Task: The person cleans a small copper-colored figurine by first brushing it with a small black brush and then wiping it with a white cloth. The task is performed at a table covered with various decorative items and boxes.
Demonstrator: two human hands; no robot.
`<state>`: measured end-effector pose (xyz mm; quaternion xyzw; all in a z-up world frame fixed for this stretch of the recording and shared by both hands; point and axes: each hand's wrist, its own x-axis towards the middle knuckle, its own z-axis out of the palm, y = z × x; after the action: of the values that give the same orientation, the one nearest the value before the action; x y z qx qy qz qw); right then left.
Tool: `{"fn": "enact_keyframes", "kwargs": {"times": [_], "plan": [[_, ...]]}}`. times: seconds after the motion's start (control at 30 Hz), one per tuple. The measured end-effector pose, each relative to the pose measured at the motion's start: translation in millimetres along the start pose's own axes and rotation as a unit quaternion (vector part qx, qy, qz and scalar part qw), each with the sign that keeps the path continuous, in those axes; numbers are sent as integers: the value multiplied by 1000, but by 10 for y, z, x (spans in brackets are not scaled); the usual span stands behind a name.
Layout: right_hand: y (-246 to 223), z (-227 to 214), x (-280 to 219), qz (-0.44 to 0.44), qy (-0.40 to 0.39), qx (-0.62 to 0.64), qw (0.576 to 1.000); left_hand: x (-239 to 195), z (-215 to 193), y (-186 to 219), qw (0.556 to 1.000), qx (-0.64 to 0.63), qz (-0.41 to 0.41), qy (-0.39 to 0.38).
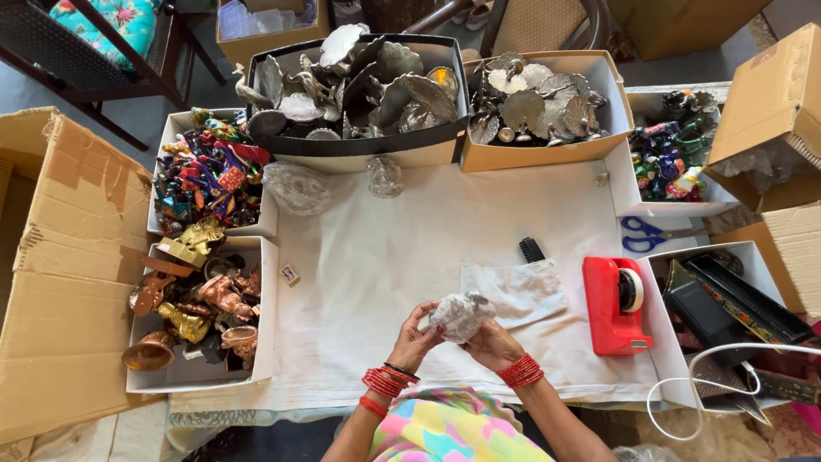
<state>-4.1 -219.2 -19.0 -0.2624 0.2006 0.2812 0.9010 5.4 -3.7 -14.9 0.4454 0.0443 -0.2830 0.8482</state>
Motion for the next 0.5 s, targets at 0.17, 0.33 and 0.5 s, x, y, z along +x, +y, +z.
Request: {"fn": "enact_keyframes", "kwargs": {"times": [0.17, 0.33, 0.5], "plan": [[114, -376, 268, 30, -6, 17, 999, -4, 68, 128, 882, 425, 187, 80], [-47, -246, 383, 40, 24, -8, 999, 63, 380, 393, 819, 526, 210, 93], [-145, -518, 733, 12, 16, -9, 1000, 449, 312, 153, 805, 520, 193, 211]]}}
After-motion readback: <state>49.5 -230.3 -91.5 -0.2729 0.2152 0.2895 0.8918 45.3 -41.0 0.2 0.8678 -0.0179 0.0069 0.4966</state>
